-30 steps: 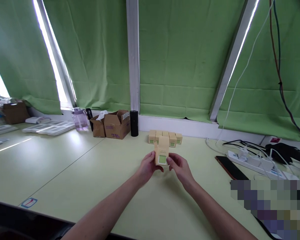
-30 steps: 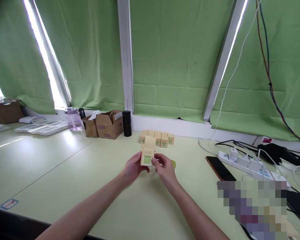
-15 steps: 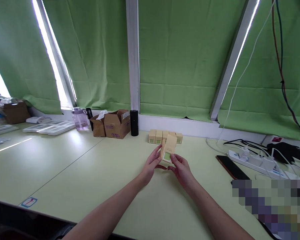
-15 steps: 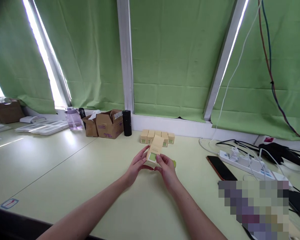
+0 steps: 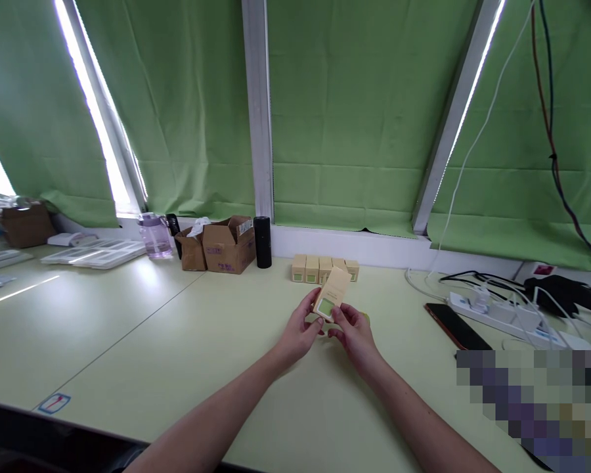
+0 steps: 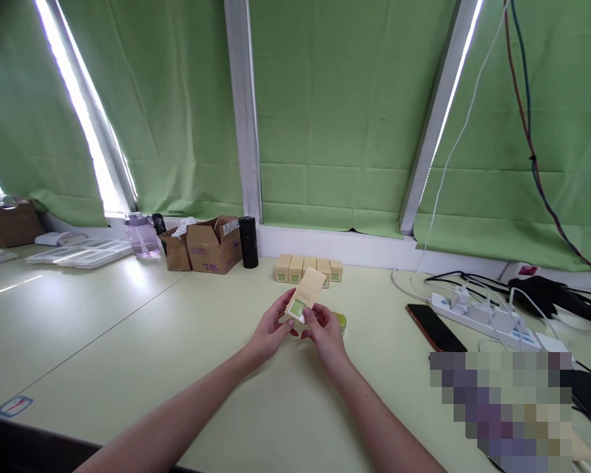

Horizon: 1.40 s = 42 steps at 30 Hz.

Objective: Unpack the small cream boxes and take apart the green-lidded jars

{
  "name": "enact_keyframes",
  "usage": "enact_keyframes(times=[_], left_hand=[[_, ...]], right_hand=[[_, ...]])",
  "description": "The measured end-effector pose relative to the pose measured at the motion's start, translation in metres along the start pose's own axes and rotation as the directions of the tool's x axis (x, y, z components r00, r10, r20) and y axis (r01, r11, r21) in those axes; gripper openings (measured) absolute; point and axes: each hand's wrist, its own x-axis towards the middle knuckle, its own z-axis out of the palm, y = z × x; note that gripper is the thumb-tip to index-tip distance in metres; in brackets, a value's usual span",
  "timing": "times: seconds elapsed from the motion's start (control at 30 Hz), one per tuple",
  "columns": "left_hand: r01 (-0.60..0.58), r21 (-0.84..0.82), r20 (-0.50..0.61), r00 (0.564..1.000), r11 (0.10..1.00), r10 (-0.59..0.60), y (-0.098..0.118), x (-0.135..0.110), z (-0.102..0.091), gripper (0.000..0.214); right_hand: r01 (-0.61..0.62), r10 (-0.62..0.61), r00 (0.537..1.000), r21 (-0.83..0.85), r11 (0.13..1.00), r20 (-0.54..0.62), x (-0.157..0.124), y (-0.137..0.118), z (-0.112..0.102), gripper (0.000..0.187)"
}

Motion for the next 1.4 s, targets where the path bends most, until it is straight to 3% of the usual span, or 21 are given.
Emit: enact_keyframes(times=[0.5, 0.8, 1.07, 1.27, 1.4], left_hand=[[-0.013, 0.053, -0.014, 1.000, 0.999, 0.014, -0.0026, 0.0003, -0.0038, 0.065], [-0.056, -0.036, -0.020, 0.998, 0.998, 0.055, -0.0030, 0.0038, -0.0034, 0.060], [-0.042, -0.056, -0.010, 0.999, 0.998, 0.041, 0.0003, 0.0013, -0.0030, 0.068], [-0.079, 0.053, -0.037, 0.996, 0.995, 0.081, -0.0026, 0.0004, -0.0022, 0.067], [-0.085, 0.184, -0.118, 0.987, 0.979, 0.108, -0.0082, 0.0016, -0.0023, 0.052]], right_hand=[[0.062, -0.059, 0.996, -0.058, 0.996, 0.063, -0.0010, 0.0006, 0.0001, 0.057], [0.097, -0.093, 0.995, -0.126, 0.987, 0.037, 0.0029, 0.0040, -0.0026, 0.057], [0.056, -0.054, 0.998, -0.080, 0.995, 0.036, 0.0019, 0.0043, -0.0027, 0.054], [0.000, 0.000, 1.000, 0.003, 1.000, 0.011, 0.0005, 0.0034, -0.0023, 0.053], [-0.007, 0.008, 1.000, 0.039, 0.999, -0.021, 0.0011, 0.0022, -0.0029, 0.054]])
